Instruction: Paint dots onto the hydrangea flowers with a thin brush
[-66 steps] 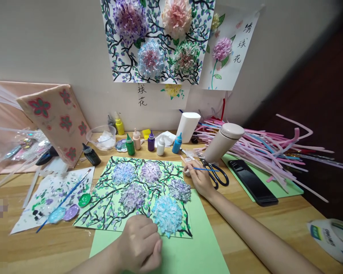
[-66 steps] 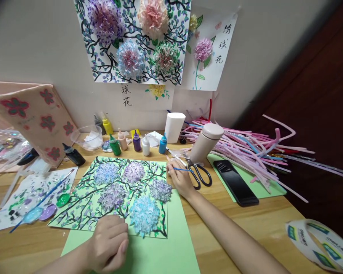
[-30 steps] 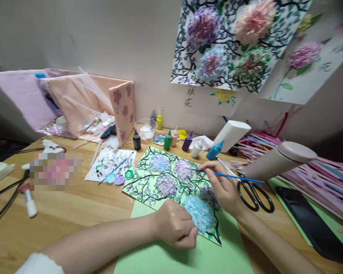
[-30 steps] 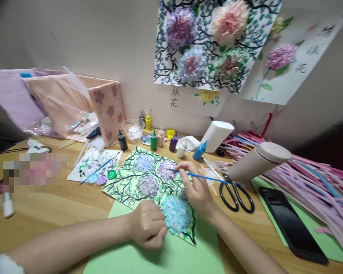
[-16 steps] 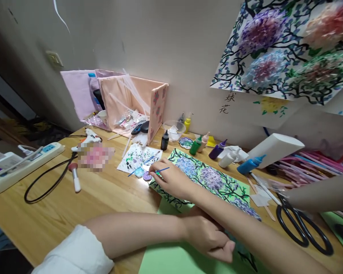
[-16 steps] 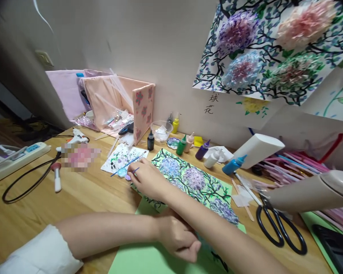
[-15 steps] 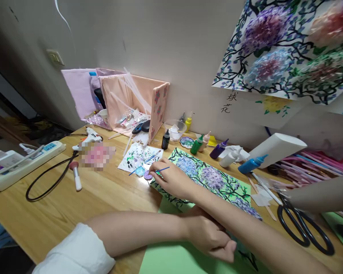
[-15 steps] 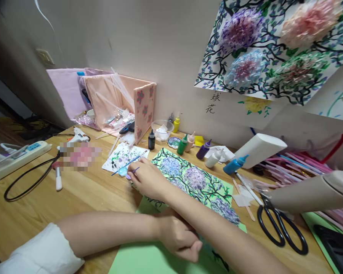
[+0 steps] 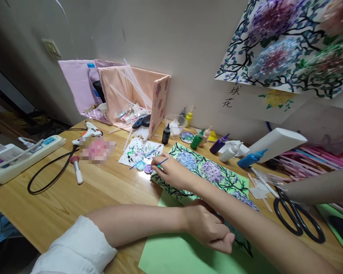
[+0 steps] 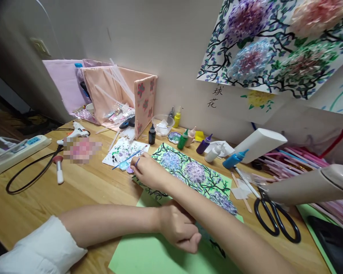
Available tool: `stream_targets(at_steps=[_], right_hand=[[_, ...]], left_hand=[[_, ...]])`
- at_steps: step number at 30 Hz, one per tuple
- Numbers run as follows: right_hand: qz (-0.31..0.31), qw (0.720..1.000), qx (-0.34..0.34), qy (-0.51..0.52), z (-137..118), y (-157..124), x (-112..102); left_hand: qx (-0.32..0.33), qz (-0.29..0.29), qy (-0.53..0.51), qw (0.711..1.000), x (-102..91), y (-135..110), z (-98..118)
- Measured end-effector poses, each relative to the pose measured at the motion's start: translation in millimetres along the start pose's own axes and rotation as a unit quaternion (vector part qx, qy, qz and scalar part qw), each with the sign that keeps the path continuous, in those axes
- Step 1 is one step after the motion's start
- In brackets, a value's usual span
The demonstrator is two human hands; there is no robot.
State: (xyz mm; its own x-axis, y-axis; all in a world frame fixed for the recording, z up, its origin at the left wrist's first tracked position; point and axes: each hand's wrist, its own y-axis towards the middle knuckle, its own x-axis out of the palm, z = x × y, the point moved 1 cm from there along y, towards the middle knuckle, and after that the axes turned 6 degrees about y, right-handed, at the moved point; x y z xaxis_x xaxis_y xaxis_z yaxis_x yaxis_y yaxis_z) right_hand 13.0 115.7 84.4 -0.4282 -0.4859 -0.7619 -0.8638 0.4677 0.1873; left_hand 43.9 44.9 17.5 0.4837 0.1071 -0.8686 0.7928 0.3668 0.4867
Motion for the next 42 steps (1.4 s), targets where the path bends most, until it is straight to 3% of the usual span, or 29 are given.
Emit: stream_targets(at_steps=[5, 8, 10, 15, 18, 28, 42], right_hand=[[0.095, 0.994, -0.046, 0.000, -2.0, -28.0, -26.5], [0.181, 0.982, -0.050, -0.032, 14.5, -71.5, -50.0], [0.258, 0.963, -0.019, -0.076, 35.0, -110.7, -62.2], [0.388, 0.898, 0.144, -0.153, 89.0, -208.8, -65.7], [0.418, 0.875, 0.196, -0.144, 103.8, -240.8, -60.2], [0.479, 0.834, 0.256, -0.099, 111.8, -251.7, -63.5], [0.452, 0.849, 0.259, -0.092, 112.0, -251.5, -66.1]], left_hand=[[0.017, 0.117, 0.037, 0.992, 3.0, -4.2, 0.0], [0.020, 0.209, 0.032, 0.977, -0.6, -5.0, -1.5], [0.014, 0.250, 0.013, 0.968, -4.5, -4.4, -2.4], [0.019, 0.222, -0.013, 0.975, -12.1, -1.7, -3.0], [0.009, 0.194, -0.037, 0.980, -12.5, -1.5, -4.5], [0.000, 0.159, -0.079, 0.984, -12.4, 0.7, -6.7], [-0.010, 0.139, -0.102, 0.985, -11.0, -0.1, -7.4]])
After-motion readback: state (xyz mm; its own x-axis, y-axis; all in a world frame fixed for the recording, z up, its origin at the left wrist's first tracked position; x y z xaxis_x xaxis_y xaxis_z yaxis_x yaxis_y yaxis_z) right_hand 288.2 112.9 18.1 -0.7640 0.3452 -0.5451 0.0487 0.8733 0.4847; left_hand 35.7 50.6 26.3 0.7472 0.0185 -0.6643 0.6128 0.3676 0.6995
